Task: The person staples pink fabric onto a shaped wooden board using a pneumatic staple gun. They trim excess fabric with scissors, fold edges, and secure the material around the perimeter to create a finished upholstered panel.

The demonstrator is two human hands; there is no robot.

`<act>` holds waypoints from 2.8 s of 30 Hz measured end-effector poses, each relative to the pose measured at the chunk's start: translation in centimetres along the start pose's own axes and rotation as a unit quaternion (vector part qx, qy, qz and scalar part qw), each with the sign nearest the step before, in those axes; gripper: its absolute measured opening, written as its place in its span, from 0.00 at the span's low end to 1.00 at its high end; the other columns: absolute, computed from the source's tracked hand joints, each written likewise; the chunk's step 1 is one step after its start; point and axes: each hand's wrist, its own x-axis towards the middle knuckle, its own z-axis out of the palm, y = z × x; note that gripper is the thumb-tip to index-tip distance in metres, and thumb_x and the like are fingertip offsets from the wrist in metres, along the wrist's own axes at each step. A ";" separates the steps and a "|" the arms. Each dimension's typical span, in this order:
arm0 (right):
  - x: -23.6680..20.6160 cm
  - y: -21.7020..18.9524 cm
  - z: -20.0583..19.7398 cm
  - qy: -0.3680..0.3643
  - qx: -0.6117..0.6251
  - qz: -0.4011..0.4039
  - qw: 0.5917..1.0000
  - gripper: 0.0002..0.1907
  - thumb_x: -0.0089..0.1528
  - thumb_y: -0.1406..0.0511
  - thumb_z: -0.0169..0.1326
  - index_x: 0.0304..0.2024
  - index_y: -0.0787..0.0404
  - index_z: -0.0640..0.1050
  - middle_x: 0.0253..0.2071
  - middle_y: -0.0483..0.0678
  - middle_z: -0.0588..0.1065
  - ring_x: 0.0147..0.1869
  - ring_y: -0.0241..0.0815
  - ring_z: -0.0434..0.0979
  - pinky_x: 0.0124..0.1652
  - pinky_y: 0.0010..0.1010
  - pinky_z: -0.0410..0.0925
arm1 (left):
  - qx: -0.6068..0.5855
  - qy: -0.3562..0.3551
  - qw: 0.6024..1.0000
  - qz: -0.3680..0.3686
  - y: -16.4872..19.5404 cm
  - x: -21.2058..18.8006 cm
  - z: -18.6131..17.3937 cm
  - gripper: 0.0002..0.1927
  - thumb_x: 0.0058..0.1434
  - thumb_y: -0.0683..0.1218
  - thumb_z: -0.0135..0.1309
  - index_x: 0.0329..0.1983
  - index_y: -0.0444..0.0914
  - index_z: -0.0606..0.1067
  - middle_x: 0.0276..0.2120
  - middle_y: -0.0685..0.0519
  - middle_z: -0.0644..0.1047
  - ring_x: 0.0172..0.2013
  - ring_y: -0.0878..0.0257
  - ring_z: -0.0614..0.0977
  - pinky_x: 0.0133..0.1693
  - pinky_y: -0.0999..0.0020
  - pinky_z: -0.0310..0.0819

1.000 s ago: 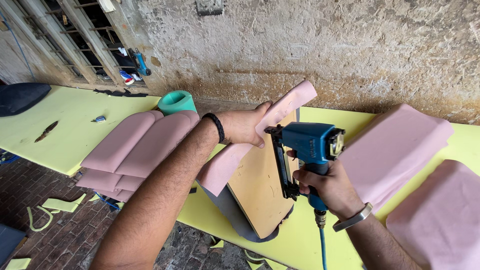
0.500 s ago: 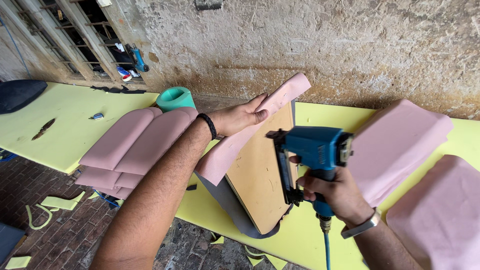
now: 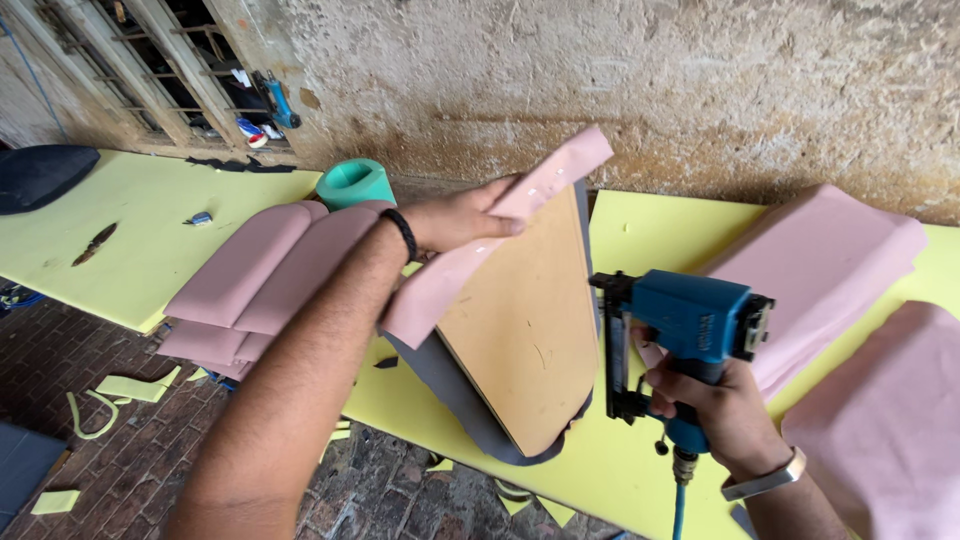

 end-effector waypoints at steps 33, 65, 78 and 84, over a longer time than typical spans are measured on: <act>4.6 25.1 7.0 0.091 0.362 0.089 0.923 0.29 0.59 0.66 0.59 0.62 0.65 0.71 0.24 0.39 0.65 0.27 0.35 0.67 0.35 0.32 0.67 | -0.269 0.054 0.962 -0.003 -32.9 -2.3 24.0 0.24 0.61 0.44 0.57 0.62 0.37 0.74 0.50 0.46 0.82 0.45 0.59 0.85 0.49 0.64 0.81; 14.0 33.8 7.3 -0.037 0.637 -0.146 0.756 0.18 0.65 0.67 0.56 0.55 0.67 0.70 0.28 0.41 0.70 0.27 0.33 0.70 0.36 0.29 0.73 | -0.316 -0.013 0.948 0.033 -25.7 15.5 20.7 0.09 0.65 0.47 0.60 0.43 0.37 0.83 0.35 0.51 0.85 0.32 0.65 0.87 0.32 0.69 0.81; 13.6 35.1 8.4 -0.034 0.638 -0.136 0.757 0.18 0.64 0.66 0.57 0.54 0.68 0.71 0.25 0.41 0.70 0.25 0.34 0.72 0.34 0.31 0.76 | -0.442 -0.147 0.882 -0.078 -27.1 17.5 22.3 0.07 0.64 0.43 0.59 0.41 0.35 0.81 0.33 0.49 0.84 0.30 0.61 0.87 0.33 0.66 0.86; 14.1 34.7 9.0 -0.054 0.642 -0.134 0.753 0.20 0.64 0.67 0.56 0.56 0.68 0.70 0.25 0.42 0.70 0.26 0.34 0.73 0.35 0.31 0.76 | -0.637 -0.205 0.733 -0.120 -28.8 16.3 22.0 0.10 0.65 0.45 0.54 0.46 0.38 0.80 0.38 0.50 0.84 0.37 0.63 0.87 0.40 0.66 0.86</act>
